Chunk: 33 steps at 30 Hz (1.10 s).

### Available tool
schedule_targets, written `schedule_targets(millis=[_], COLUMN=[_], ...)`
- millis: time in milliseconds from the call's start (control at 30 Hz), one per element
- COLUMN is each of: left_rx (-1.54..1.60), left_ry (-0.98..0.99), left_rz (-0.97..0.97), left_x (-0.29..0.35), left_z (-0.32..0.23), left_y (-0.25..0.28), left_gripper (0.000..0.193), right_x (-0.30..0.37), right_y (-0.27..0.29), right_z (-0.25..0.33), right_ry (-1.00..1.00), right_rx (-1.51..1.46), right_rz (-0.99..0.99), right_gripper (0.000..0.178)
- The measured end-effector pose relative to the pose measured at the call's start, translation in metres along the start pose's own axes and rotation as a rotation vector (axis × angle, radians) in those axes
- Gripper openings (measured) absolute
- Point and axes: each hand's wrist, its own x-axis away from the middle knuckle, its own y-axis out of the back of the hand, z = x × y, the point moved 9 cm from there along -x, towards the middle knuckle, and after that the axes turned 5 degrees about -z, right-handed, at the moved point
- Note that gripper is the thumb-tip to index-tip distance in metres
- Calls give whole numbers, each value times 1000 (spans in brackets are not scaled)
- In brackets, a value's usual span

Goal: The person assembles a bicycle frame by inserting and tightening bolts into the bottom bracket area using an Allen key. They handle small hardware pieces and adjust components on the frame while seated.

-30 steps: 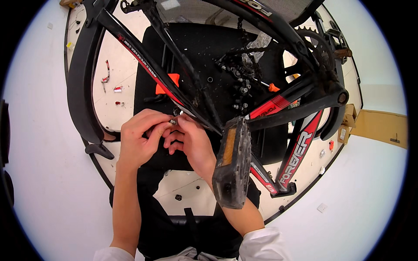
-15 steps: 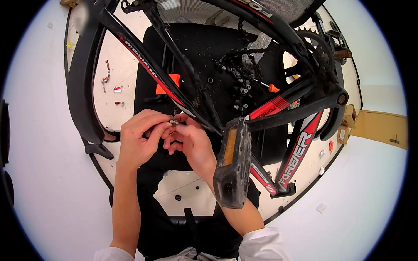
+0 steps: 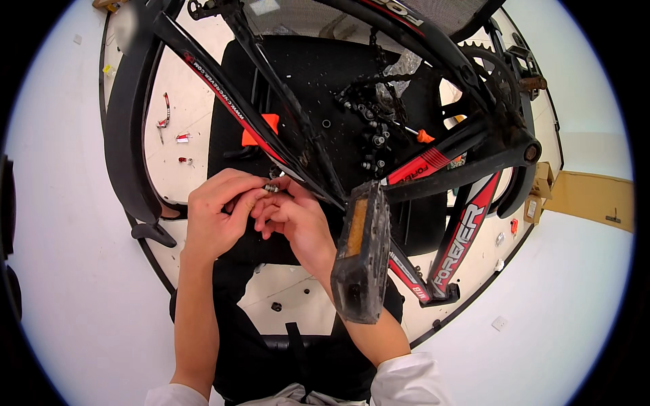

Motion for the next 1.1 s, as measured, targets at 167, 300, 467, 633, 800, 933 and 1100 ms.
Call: schedule_targets(millis=[167, 300, 467, 633, 800, 933, 1100], left_rx=[9, 34, 26, 41, 2, -29, 42], left_ry=[-5, -17, -28, -25, -31, -5, 37], left_rz=[-9, -13, -4, -7, -13, 5, 33], left_x=[0, 1, 0, 0, 1, 1, 0], left_z=[-1, 3, -1, 0, 1, 3, 4], left_y=[0, -2, -2, -2, -1, -2, -4], left_gripper=[14, 13, 13, 14, 14, 13, 13], right_x=[-3, -5, 0, -7, -3, -1, -3], right_y=[0, 3, 0, 8, 6, 6, 9], right_z=[-2, -4, 5, -9, 2, 5, 3], right_ry=[-40, -26, 22, -63, 33, 81, 74], right_rx=[-56, -13, -72, 17, 5, 29, -67], right_rz=[30, -5, 1, 6, -29, -88, -78], right_gripper=[21, 22, 24, 24, 18, 18, 18])
